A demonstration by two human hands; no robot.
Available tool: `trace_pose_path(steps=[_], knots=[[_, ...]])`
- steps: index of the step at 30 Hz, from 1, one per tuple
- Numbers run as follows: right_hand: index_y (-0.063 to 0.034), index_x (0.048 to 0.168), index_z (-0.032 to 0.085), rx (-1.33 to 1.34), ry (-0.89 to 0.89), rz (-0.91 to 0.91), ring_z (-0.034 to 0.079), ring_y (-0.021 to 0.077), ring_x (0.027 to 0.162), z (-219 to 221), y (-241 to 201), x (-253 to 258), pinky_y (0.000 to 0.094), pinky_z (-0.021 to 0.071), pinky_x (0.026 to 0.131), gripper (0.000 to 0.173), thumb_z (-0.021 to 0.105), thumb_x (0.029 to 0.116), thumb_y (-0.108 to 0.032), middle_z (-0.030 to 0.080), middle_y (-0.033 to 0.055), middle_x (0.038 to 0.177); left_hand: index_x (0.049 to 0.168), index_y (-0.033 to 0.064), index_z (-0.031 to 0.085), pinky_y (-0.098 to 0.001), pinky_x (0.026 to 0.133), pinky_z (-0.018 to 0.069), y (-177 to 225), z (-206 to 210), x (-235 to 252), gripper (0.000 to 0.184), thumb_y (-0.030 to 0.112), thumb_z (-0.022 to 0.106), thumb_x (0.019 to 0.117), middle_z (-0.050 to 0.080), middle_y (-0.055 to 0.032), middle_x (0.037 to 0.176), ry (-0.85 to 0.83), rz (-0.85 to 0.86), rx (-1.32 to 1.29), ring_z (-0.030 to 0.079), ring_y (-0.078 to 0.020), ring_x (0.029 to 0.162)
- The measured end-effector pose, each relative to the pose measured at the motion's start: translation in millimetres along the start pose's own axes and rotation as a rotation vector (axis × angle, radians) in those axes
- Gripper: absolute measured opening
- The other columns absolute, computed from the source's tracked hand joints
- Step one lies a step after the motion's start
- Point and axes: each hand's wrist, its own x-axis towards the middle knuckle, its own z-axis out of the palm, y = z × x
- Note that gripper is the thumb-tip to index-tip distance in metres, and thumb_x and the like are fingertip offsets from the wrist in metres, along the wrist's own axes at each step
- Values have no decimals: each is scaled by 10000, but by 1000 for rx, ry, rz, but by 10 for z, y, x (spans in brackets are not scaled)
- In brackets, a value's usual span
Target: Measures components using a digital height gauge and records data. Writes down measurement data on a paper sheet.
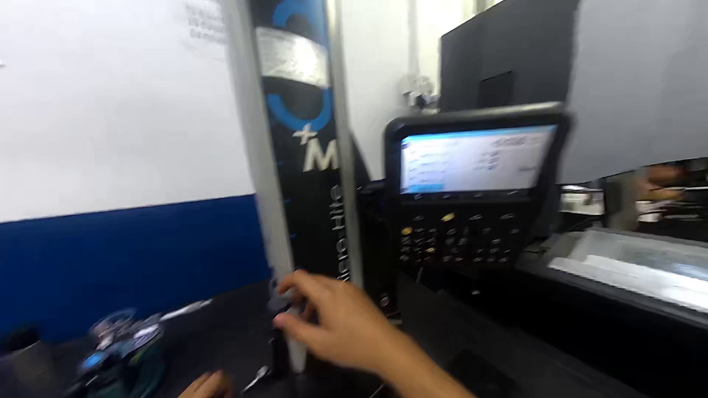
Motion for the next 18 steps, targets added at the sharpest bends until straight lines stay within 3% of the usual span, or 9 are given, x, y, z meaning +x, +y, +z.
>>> trace_pose_path(steps=[3, 6, 12, 18], knots=[[-217, 1247, 676, -7, 48, -54, 699, 84, 880, 87, 92, 2, 344, 613, 775, 297, 621, 1012, -392, 715, -41, 1001, 1080, 52, 743, -514, 915, 582, -2, 25, 2, 200, 181, 634, 972, 750, -127, 1022, 59, -61, -47, 727, -272, 985], [-248, 1216, 681, -9, 100, -122, 701, 25, 845, 132, 132, 17, 271, 621, 699, 266, 632, 994, -385, 718, -102, 988, 1157, 113, 719, -440, 953, 578, -41, 22, 0, 242, 259, 604, 1002, 757, -43, 1064, 7, -174, -61, 725, -176, 1016], [-253, 1110, 733, 62, 192, -188, 678, -19, 752, 217, 179, 27, 178, 590, 598, 187, 645, 989, -367, 712, -143, 912, 1120, 159, 735, -421, 959, 561, -51, -3, 2, 221, 292, 606, 999, 766, 16, 1062, -15, -217, -55, 717, -129, 1030], [-223, 1079, 743, 188, 226, -137, 707, 14, 770, 228, 140, 26, 192, 618, 612, 130, 709, 964, -274, 735, -117, 928, 1073, 171, 751, -402, 1004, 520, -14, 1, 16, 194, 296, 638, 977, 769, 58, 1038, -12, -232, -60, 702, -93, 1039]])
